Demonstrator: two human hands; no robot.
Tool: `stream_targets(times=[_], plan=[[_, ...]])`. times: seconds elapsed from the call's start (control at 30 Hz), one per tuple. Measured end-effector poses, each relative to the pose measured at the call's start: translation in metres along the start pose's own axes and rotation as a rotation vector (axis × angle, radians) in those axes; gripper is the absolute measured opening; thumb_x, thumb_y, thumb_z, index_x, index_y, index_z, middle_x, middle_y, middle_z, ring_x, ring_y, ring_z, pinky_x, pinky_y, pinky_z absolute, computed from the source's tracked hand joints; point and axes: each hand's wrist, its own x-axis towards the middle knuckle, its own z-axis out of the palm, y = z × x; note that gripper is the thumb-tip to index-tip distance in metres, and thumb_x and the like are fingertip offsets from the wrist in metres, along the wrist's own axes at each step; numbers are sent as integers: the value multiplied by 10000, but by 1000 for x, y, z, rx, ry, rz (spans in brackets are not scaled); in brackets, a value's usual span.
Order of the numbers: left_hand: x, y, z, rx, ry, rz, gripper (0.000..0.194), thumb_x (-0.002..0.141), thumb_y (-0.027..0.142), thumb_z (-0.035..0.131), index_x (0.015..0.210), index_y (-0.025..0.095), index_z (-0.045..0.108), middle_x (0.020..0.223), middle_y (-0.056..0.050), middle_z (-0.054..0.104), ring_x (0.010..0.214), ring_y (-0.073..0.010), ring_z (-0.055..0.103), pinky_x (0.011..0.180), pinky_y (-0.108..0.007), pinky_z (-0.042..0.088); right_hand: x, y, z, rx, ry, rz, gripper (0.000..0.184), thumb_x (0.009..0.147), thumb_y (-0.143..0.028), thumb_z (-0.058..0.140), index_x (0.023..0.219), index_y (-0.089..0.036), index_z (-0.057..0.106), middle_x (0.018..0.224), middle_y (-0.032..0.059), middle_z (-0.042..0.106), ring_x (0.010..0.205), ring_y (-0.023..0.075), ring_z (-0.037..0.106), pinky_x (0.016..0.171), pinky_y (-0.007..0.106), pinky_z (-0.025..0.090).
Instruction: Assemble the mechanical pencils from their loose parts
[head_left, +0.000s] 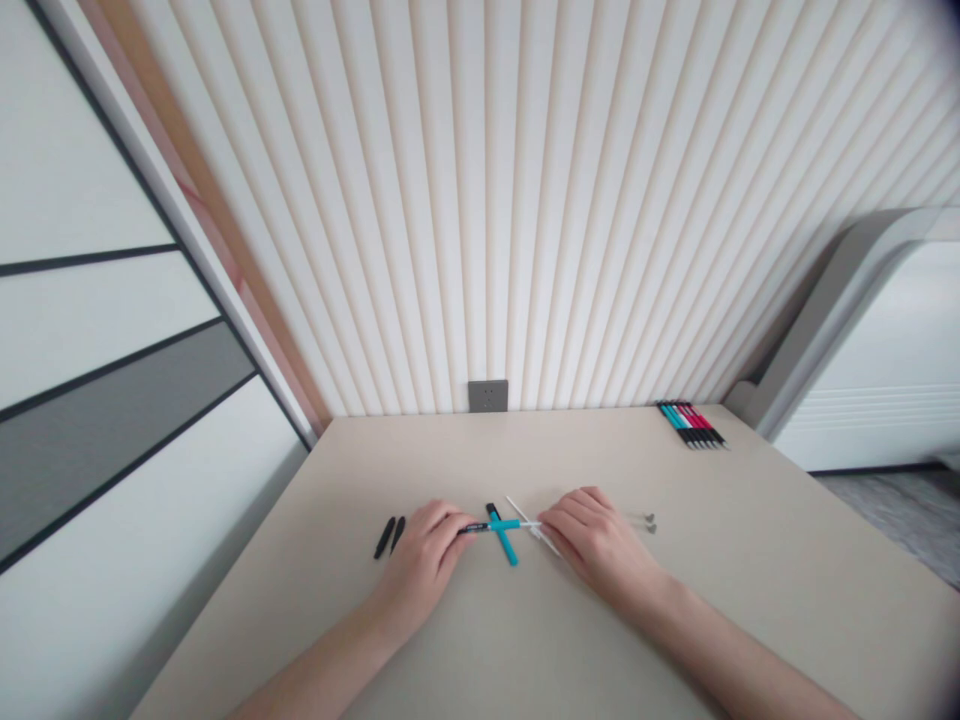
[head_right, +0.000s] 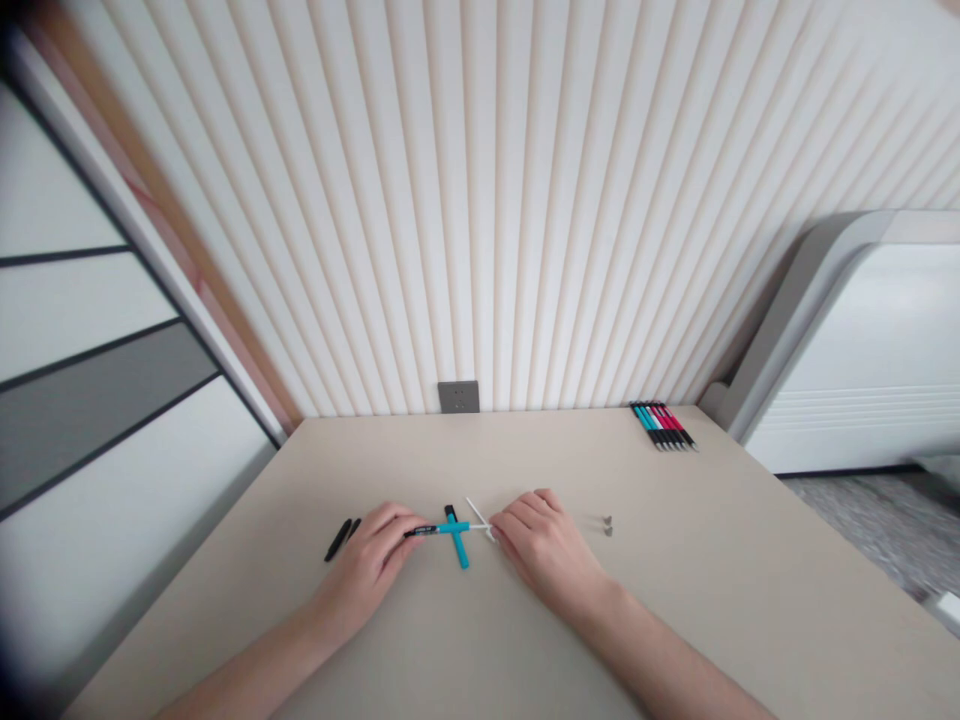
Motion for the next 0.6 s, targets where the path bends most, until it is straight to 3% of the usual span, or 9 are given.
stream_targets(times=[0.1, 0.33, 0.6], plan=[[-1, -2, 1, -17, -19, 27, 142, 962, 198, 505, 1015, 208, 636, 943, -47, 613, 900, -195, 594, 826, -320, 478, -1, 1, 4, 14, 11, -40, 265, 1004, -198, 421, 929, -190, 676, 770, 51, 655, 783, 177, 582, 776, 326, 413], [-2, -7, -3, -36, -27, 156, 144, 967, 212, 520, 1041, 217, 644, 896, -28, 609, 838, -173, 580, 779, -286, 467, -6, -6, 3, 103, 90, -120, 188, 981, -175, 461, 964, -172, 648, 753, 46, 641, 749, 176, 554, 748, 328, 402], [-2, -3, -1, 36, 13, 159, 135, 966, 205, 518, 1036, 204, 634, 917, -40, 615, 853, -187, 585, 784, -302, 467, -3, -11, -3, 95, -19, -66, 200, 998, -222, 443, 1010, -186, 639, 775, 38, 669, 743, 173, 587, 794, 348, 407]])
